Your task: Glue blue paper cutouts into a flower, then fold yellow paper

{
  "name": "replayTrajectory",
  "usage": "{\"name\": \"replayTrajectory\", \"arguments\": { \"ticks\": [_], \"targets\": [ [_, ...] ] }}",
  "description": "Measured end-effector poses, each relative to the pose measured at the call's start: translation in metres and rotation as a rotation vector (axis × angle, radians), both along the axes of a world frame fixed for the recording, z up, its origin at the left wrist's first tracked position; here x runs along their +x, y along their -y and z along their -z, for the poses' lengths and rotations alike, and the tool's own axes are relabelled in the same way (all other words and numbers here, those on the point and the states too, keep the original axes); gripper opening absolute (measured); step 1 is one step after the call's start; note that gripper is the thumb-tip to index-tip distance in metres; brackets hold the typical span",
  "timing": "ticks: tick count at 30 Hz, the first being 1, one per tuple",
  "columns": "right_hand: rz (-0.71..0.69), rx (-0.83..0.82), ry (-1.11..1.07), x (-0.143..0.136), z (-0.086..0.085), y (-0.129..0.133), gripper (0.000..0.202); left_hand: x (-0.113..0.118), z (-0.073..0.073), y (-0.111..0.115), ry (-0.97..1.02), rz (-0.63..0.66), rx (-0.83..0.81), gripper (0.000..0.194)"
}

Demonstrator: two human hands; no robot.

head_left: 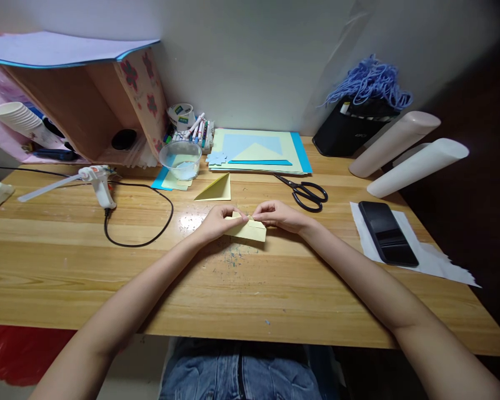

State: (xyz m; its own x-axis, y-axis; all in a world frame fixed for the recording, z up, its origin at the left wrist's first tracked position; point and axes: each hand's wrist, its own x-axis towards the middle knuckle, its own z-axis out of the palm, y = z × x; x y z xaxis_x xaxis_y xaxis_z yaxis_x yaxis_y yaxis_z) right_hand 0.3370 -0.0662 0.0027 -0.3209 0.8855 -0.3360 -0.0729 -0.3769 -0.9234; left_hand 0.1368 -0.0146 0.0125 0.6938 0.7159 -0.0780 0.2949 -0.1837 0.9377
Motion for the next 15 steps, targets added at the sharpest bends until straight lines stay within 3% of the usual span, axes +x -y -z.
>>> {"name": "replayTrajectory", "arguments": {
  "ticks": [7, 15],
  "targets": [
    [-0.074, -0.002, 0.035, 0.0004, -0.0032, -0.0005, 0.023, 0.0, -0.0033, 0.002, 0.024, 0.003, -0.009, 0.031],
    [-0.053, 0.016, 0.061, -0.0036, -0.0095, 0.004, 0.022, -0.0008, -0.0011, 0.0016, 0.017, 0.009, 0.007, 0.033]
  ]
}}
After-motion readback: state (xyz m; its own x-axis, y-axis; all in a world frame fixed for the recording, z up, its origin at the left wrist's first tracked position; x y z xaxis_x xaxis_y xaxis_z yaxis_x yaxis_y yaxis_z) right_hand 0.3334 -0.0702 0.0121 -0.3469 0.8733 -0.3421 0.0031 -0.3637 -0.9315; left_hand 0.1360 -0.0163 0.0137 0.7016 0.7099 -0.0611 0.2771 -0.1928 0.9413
